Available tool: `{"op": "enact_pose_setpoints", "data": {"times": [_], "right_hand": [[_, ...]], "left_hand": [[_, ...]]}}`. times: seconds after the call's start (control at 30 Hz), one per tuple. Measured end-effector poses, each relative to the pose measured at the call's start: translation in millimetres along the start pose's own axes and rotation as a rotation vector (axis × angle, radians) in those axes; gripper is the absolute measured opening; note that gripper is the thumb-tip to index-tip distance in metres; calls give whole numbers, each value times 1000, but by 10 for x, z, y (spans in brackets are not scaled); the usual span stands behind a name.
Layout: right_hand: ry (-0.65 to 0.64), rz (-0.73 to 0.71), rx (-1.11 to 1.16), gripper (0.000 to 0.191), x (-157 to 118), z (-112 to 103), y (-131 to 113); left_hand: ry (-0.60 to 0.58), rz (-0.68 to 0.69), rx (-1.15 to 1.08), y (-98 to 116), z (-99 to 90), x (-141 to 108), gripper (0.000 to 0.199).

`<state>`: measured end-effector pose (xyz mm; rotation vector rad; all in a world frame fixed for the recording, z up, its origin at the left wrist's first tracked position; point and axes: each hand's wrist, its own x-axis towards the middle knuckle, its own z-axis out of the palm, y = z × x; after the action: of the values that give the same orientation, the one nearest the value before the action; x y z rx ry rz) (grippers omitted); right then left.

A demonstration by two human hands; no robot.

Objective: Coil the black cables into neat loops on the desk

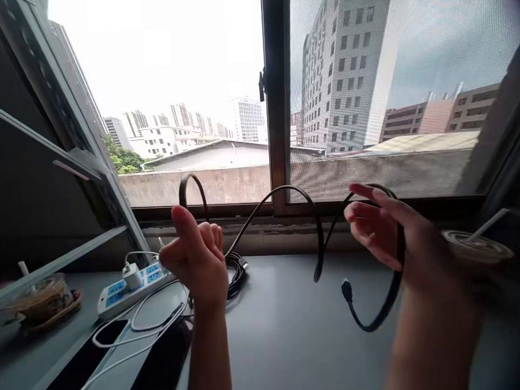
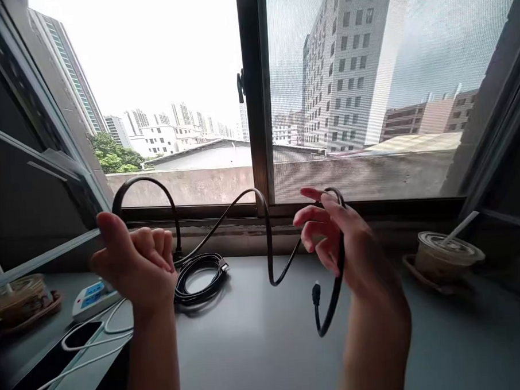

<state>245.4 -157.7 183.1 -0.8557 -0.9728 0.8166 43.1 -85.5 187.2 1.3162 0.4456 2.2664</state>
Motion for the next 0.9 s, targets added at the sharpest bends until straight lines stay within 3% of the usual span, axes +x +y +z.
{"op": "enact_pose_setpoints", "data": {"times": [0.07,0.17,0.3,0.47,0.57,0.67,0.73,0.83,0.9], "right_hand": [[-11,18,-174,42,-1,86,39],[-176,115,-358,58,-14,189,92],[-308,55,-374,65,-53,312,127],[-165,-61,-329,57,-56,432,144],[-79,-132,-344,42,-6,416,151],[-56,-147,-402,32,48,331,170],[-36,-175,-502,28,74,272,193],[73,-322,-751,21,91,233,233],[200,-464,-912,17,83,253,251]], "left_hand": [[-26,47,-9,6,37,-65,71],[-134,80,-9,-5,57,-150,69],[-463,116,86,-22,54,-236,64],[-963,126,283,41,148,-376,55],[-1107,130,409,90,237,-451,53],[-1091,182,501,118,263,-440,50],[-997,201,519,126,228,-381,42],[-833,174,496,109,131,-260,14],[-788,172,480,53,79,-194,44]]}}
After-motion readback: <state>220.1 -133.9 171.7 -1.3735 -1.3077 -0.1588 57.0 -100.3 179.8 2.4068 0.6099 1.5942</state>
